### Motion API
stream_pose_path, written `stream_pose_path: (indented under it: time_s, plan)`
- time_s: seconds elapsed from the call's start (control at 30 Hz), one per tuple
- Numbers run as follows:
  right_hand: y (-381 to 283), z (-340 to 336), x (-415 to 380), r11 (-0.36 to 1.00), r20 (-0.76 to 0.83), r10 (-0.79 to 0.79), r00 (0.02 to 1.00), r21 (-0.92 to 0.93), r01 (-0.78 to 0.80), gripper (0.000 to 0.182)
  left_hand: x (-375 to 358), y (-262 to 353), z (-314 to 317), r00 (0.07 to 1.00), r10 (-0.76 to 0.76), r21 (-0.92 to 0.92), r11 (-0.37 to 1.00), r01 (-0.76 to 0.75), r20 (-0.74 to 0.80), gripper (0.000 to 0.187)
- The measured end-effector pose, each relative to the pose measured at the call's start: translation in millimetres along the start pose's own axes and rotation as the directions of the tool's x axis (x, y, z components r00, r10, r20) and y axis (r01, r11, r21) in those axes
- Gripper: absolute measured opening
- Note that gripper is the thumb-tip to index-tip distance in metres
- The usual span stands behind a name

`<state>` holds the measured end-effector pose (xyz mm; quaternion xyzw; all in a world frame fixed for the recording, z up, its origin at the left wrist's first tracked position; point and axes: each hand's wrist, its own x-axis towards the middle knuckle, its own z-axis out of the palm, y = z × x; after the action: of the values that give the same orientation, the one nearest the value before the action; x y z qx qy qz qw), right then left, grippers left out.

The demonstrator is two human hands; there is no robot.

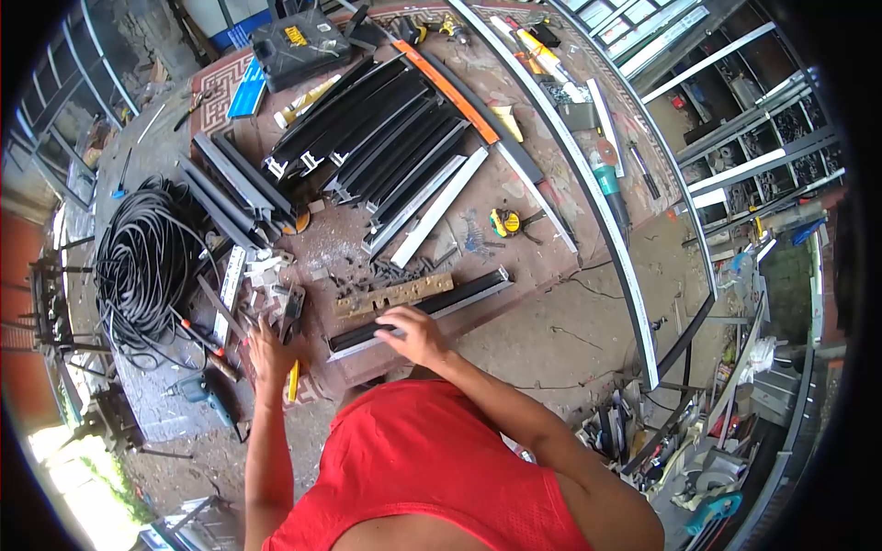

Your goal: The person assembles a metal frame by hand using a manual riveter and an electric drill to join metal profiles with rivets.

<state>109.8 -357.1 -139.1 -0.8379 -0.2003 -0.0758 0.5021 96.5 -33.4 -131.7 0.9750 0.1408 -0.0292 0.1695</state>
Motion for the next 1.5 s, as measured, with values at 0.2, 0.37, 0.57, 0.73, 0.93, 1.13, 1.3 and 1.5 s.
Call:
stream_pose_path:
  time_s: [0.2, 0.37, 0.57, 0.73, 0.93, 1.13, 1.3, 1.5]
  plan:
    - [82, -101, -11, 0.894, -0.416, 0.427, 0.803, 0.059, -0.445, 0.02, 3, -13, 37, 0.999, -0.015, 0.101, 0.995, 0.01, 0.049, 0.055]
    - [181, -211, 61, 0.853, -0.582, 0.425, 0.693, 0.002, -0.521, 0.019, -5, 9, 25, 0.997, -0.074, 0.084, 0.994, 0.073, 0.013, 0.035]
    - [381, -377, 211, 0.833, -0.599, 0.319, 0.734, -0.192, -0.519, 0.011, -50, 62, -25, 0.928, -0.365, -0.424, 0.831, 0.36, 0.072, 0.031]
    - [419, -461, 329, 0.59, -0.598, 0.299, 0.744, -0.496, -0.636, 0.021, -96, 108, -47, 0.634, -0.612, -0.787, 0.03, 0.616, 0.473, 0.048]
    - [506, -512, 388, 0.446, -0.428, 0.361, 0.829, -0.702, -0.556, 0.032, -78, 191, -129, 0.608, -0.794, -0.797, 0.375, 0.474, -0.011, 0.052]
    - [667, -586, 410, 0.384, -0.316, 0.504, 0.804, -0.752, -0.536, 0.042, -29, 214, -206, 0.798, -0.593, -0.048, 0.805, 0.591, -0.108, 0.039]
    - [600, -574, 415, 0.354, -0.547, 0.443, 0.71, -0.621, -0.699, 0.047, -53, 238, -225, 0.651, -0.746, -0.415, 0.64, 0.646, -0.137, 0.04]
    - [493, -501, 423, 0.806, -0.824, 0.3, 0.481, -0.052, -0.59, 0.036, -95, 216, -186, 0.445, -0.894, -0.671, 0.359, 0.649, -0.049, 0.03]
